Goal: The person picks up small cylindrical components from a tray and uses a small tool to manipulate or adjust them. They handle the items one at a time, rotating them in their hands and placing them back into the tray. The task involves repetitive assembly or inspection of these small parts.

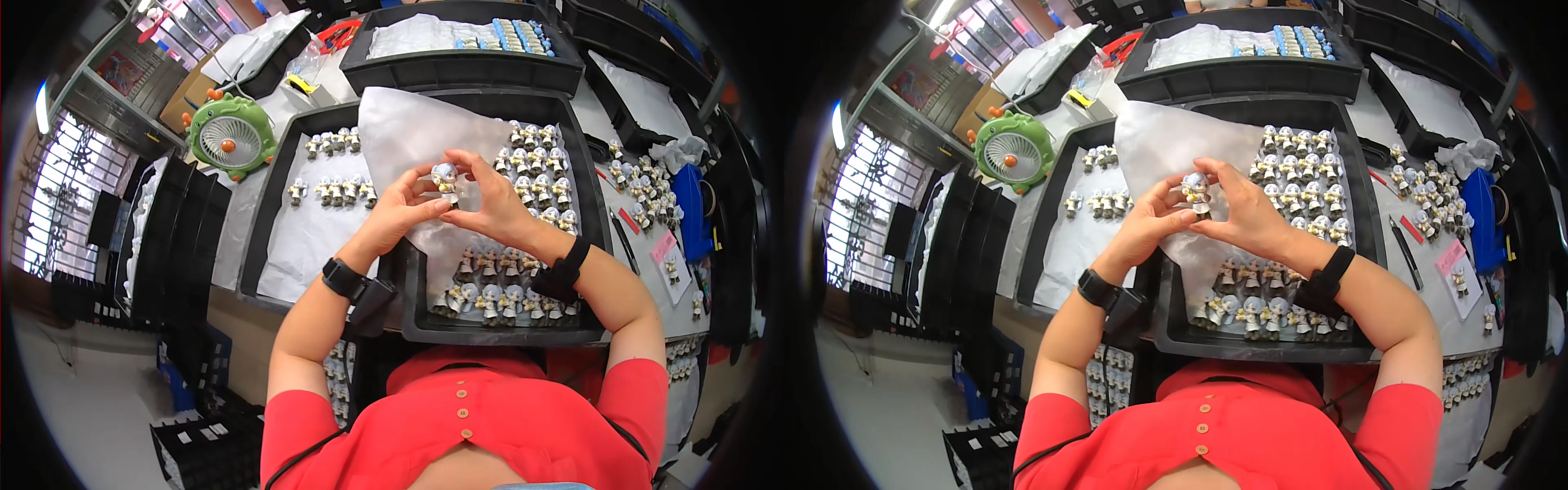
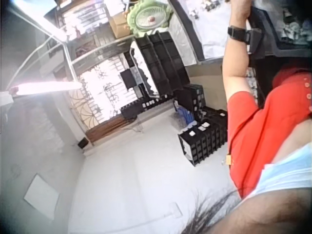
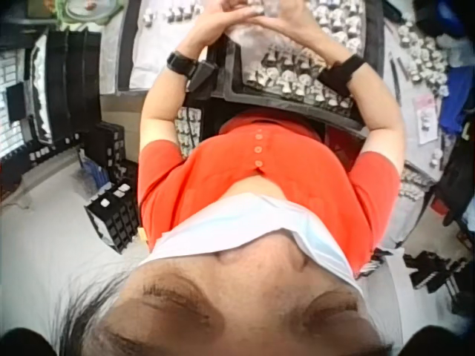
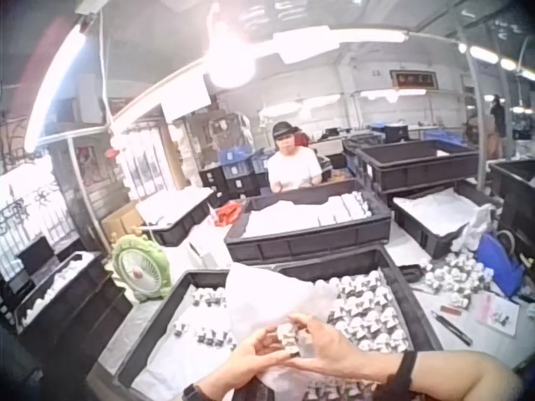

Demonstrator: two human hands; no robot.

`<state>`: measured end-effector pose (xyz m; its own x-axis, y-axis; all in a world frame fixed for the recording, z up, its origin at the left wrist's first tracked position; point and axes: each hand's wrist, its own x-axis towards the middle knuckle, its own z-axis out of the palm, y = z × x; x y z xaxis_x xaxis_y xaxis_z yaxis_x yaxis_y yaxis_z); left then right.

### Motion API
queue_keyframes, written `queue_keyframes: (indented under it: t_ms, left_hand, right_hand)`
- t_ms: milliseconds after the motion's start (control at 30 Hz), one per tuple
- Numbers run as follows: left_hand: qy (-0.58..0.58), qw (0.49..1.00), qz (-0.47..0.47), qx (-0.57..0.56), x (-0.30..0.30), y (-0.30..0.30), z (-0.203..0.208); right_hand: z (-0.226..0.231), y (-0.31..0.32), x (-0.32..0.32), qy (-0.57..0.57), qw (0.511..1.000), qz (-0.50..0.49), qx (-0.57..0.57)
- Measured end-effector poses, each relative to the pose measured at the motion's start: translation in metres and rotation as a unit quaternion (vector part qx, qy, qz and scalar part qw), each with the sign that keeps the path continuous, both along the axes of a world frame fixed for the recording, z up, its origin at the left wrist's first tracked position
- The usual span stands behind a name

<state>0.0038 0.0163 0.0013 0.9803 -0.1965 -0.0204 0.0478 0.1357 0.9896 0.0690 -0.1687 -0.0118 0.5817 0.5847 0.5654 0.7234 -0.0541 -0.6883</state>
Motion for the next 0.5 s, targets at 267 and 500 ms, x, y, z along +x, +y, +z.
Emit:
queue_keyframes:
  t_ms: [267,500]
  left_hand:
    - [-0.046,0.998,0.028,0.015,0.001,-0.010,0.001]
    - [-0.068,0.994,0.072,0.052,-0.006,-0.016,0.007]
  right_hand:
    - [-0.001,0.000,-0.001,0.005,1.000,0.001,-0.007]
    - [-0.002,-0.001,-0.001,0.027,0.999,0.030,0.003]
